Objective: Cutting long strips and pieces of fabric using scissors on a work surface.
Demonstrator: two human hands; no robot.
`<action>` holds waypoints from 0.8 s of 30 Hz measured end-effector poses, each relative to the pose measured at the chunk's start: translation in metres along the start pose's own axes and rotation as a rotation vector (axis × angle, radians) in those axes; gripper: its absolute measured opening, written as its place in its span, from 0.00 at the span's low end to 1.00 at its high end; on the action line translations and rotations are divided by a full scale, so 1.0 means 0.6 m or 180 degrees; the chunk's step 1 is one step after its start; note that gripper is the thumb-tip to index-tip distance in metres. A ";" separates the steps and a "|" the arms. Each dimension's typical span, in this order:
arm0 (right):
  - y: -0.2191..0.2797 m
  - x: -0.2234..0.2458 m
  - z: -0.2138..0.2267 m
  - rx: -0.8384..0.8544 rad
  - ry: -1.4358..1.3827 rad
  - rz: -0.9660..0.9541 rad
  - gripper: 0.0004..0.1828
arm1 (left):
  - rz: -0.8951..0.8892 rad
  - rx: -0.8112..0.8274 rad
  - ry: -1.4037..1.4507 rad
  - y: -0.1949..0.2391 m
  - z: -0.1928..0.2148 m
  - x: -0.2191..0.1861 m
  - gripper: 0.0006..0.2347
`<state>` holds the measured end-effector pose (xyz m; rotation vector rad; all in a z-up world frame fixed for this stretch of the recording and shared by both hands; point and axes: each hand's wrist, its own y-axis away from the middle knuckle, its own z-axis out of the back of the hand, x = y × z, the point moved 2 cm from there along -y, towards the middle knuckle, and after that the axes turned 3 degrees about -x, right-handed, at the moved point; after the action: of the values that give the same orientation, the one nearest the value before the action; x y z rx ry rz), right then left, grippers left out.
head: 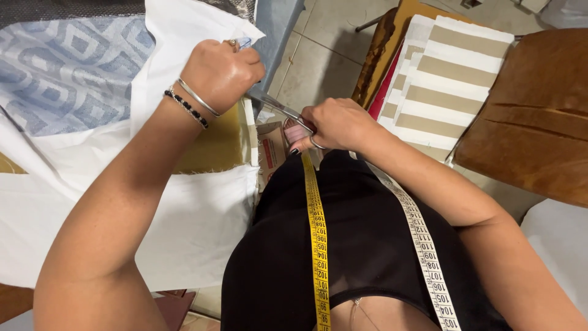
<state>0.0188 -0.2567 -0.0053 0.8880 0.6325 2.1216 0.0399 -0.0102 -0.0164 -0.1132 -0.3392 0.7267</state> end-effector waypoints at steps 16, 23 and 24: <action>0.007 0.024 0.029 0.0169 -0.0109 0.0000 0.44 | 0.0055 -0.0220 0.0022 -0.006 0.022 -0.007 0.13; -0.002 0.017 0.030 0.0290 -0.0014 -0.0066 0.45 | 0.0284 -0.0523 0.0117 -0.027 0.041 0.013 0.15; -0.003 0.015 0.027 0.0290 -0.0016 -0.0076 0.45 | 0.0279 -0.0530 0.0123 -0.030 0.036 0.014 0.15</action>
<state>0.0274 -0.2458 0.0076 0.9304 0.7387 2.0825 0.0497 -0.0184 0.0100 -0.3010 -0.3592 0.7814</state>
